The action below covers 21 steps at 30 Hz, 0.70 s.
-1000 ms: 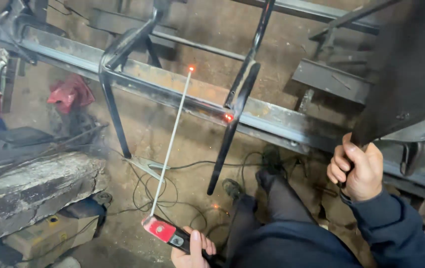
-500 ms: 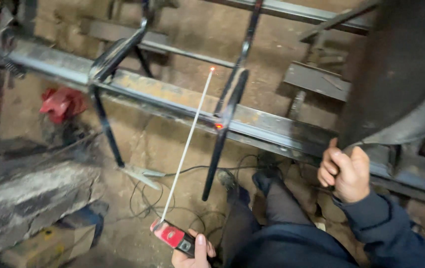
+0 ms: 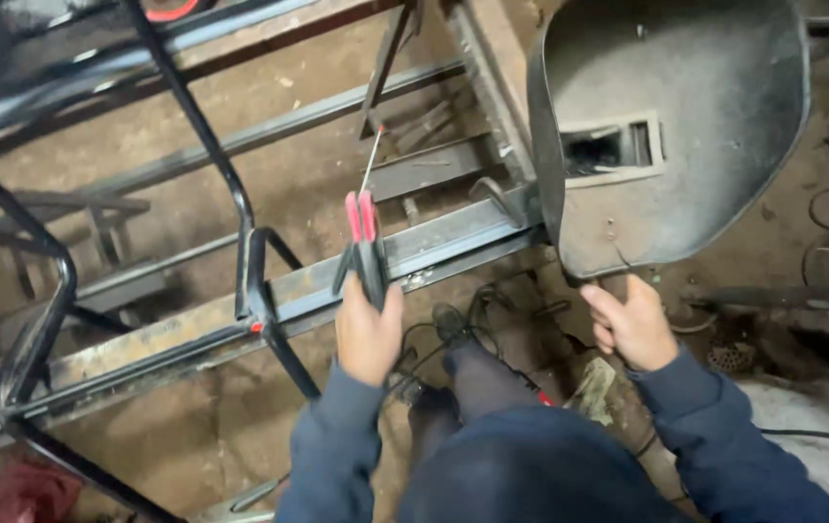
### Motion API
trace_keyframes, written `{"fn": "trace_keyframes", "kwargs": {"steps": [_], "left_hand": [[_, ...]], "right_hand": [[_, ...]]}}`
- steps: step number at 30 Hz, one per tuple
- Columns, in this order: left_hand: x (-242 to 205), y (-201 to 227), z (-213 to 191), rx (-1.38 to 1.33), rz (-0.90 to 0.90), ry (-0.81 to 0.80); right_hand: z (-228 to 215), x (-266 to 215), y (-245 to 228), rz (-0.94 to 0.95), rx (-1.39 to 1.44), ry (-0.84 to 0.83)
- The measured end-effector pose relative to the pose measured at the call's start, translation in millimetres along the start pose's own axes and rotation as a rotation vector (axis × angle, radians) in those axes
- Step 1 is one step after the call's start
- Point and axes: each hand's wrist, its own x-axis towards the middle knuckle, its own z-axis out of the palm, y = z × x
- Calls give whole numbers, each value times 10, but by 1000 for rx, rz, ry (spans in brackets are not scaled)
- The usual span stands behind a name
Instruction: The person welds joints on a black metal tube frame using a welding electrode holder while holding a welding shield, then chips at the welds with a hammer. They fit the frame on the work table, grind the weld area with an angle grinder producing sparks, and resume welding and tapping the joints.
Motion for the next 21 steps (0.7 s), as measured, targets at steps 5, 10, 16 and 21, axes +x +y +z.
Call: {"fn": "trace_keyframes", "kwargs": {"steps": [5, 10, 16, 21], "left_hand": [[870, -347, 667, 325, -46, -66], [1337, -497, 1147, 528, -218, -124], [1441, -858, 1416, 672, -315, -173], [1232, -261, 1031, 491, -422, -174]], "right_hand": [[-677, 219, 238, 63, -137, 43], [-835, 676, 289, 152, -108, -88], [-799, 1247, 284, 216, -124, -271], [-883, 1625, 249, 266, -393, -193]]}}
